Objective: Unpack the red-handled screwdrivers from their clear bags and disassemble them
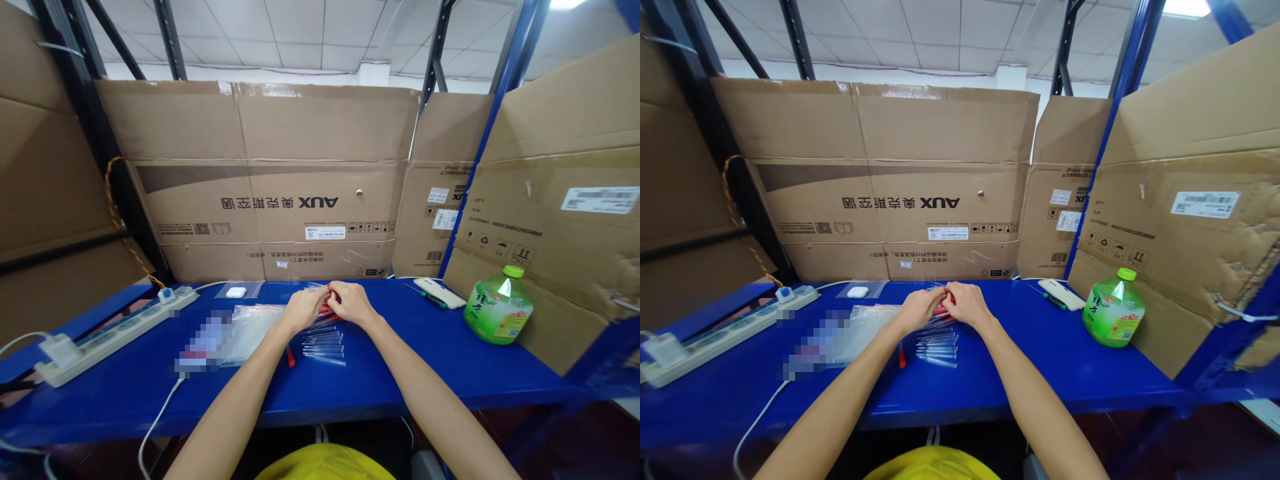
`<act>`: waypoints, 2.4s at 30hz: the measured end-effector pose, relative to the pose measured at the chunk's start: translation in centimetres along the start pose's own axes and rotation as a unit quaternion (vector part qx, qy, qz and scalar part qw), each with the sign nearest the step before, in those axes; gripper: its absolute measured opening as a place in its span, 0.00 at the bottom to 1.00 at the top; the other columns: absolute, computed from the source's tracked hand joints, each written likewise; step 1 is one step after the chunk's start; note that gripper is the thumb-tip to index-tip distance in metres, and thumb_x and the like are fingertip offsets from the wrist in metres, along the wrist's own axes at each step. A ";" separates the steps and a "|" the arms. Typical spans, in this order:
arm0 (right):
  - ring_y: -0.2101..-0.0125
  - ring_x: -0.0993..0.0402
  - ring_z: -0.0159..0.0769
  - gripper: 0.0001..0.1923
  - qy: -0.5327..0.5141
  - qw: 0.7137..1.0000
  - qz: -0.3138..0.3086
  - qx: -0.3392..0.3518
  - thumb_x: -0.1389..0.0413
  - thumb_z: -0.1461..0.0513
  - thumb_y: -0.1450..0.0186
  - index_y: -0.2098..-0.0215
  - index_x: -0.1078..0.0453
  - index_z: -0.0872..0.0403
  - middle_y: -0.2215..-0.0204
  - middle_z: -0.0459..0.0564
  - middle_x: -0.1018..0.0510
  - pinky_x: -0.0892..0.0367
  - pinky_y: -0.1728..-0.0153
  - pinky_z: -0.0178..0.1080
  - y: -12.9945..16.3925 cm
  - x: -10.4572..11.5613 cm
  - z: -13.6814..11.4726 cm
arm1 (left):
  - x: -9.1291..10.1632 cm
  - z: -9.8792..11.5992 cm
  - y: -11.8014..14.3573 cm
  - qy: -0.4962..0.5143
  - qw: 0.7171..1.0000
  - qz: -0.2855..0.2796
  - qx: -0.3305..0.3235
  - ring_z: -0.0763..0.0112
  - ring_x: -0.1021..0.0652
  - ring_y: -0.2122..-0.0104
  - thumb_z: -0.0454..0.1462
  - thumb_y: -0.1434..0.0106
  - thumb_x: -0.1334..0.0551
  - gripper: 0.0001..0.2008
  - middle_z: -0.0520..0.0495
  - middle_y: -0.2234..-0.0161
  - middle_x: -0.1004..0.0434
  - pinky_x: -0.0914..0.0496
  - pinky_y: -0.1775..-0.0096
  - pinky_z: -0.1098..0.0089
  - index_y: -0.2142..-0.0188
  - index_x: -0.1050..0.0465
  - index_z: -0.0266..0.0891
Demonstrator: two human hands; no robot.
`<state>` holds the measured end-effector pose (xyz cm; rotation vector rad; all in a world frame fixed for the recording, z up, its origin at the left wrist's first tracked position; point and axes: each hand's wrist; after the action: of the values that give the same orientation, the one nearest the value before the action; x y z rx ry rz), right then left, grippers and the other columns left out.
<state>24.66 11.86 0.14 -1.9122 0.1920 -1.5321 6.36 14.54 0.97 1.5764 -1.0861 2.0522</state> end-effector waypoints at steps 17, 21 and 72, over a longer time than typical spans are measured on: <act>0.67 0.27 0.36 0.06 -0.046 0.994 0.087 0.046 0.49 0.64 0.33 0.64 0.30 0.52 0.67 0.49 0.23 0.41 0.67 0.34 0.3 -0.4 0.6 | 0.7 0.0 0.0 0.053 0.998 0.032 -0.003 0.64 0.19 0.59 0.47 0.24 0.57 0.20 0.49 0.60 0.18 0.35 0.62 0.71 0.56 0.29 0.46; 0.63 0.25 0.36 0.06 -0.097 0.990 0.090 0.045 0.49 0.61 0.30 0.59 0.30 0.51 0.64 0.49 0.22 0.37 0.63 0.34 0.4 0.0 0.8 | 0.8 0.1 0.0 0.053 0.997 0.048 0.003 0.64 0.20 0.59 0.46 0.24 0.57 0.18 0.49 0.60 0.19 0.35 0.63 0.71 0.58 0.31 0.45; 0.64 0.23 0.36 0.06 -0.144 0.987 0.065 0.001 0.45 0.61 0.33 0.58 0.29 0.51 0.63 0.48 0.19 0.35 0.62 0.35 0.4 -0.5 0.9 | 0.4 0.3 0.2 0.048 0.997 0.053 0.017 0.65 0.21 0.59 0.41 0.27 0.50 0.10 0.48 0.57 0.20 0.33 0.61 0.70 0.56 0.31 0.45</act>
<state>25.43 12.11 -0.56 -2.0513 0.1830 -1.1555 6.31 14.16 1.33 1.4487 -1.1267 2.2028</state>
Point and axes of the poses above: each hand's wrist, its own y-axis away from the middle knuckle, its own x-axis out of the back of the hand, z = x × y
